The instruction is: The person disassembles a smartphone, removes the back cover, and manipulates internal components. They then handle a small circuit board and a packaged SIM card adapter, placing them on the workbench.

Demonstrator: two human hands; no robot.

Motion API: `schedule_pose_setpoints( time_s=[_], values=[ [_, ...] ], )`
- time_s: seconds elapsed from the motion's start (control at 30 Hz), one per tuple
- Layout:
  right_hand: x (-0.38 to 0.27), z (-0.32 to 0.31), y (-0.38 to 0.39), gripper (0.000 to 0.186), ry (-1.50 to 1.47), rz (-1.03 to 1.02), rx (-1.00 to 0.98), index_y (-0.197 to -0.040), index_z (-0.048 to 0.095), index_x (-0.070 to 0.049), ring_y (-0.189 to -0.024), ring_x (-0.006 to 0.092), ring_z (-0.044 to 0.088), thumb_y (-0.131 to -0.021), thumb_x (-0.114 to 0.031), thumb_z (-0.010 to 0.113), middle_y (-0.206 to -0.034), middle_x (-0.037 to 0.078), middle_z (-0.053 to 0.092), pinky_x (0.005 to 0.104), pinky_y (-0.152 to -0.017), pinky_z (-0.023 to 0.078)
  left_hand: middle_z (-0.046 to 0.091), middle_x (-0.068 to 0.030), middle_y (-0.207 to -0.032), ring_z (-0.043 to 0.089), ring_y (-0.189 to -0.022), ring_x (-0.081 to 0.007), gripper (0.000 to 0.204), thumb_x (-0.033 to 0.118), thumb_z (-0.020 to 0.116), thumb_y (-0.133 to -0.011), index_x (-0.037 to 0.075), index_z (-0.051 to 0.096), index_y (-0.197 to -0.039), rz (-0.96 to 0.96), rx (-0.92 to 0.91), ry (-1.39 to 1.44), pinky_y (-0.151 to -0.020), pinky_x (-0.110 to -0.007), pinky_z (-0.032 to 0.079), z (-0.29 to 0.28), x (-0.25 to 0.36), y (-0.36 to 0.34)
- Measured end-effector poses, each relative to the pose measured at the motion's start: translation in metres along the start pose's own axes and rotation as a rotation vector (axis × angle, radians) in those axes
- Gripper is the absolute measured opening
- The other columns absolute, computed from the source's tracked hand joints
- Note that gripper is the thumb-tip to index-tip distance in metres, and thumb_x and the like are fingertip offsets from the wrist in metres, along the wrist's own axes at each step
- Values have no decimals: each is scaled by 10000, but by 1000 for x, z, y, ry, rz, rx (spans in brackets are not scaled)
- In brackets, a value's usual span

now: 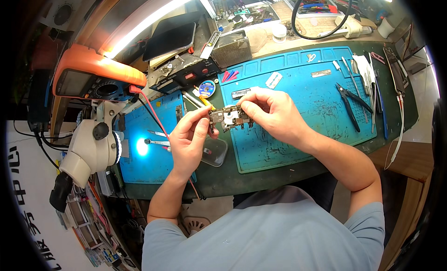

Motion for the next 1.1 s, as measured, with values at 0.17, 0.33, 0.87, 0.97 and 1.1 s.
schedule_pose_setpoints(
  time_s=[0.17,0.33,0.87,0.97,1.1],
  values=[
    [-1,-1,0,224,10,19,5,-1026,694,42,-744,88,641,-952,-162,641,-862,76,703,262,-671,523,674,-90,-989,633,-754,-115,277,71,543,-1010,-45,605,-1253,-28,8,23,-675,-251,532,2,0,1],
    [1,-2,0,229,7,28,8,-1029,693,46,-745,85,645,-951,-163,641,-852,76,708,260,-669,525,672,-86,-965,631,-746,-114,281,81,542,-1014,-48,600,-1257,-34,12,20,-662,-249,531,2,1,0],
    [0,-2,0,222,6,22,9,-1015,694,39,-709,71,624,-950,-167,644,-811,60,701,254,-636,510,652,-62,-951,644,-748,-99,287,58,591,-989,-31,599,-1261,-75,21,52,-653,-230,541,1,-7,0],
    [0,-2,0,220,6,17,10,-1013,692,40,-710,70,623,-950,-165,643,-808,58,700,253,-640,510,649,-54,-965,641,-758,-97,295,49,607,-978,-26,599,-1263,-87,2,57,-656,-228,541,0,-7,0],
    [-2,-1,0,218,-25,26,1,-1015,689,44,-724,71,633,-950,-159,641,-815,59,701,252,-649,514,644,-50,-966,638,-759,-95,299,33,613,-971,-25,596,-1264,-97,-4,69,-659,-226,544,1,-9,0]
  ],
)
Point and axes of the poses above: each hand's wrist, its own y-axis away from the middle knuckle, its own z-axis out of the palm, x = y × z, the point moved 8 cm from there along -y, towards the middle knuckle
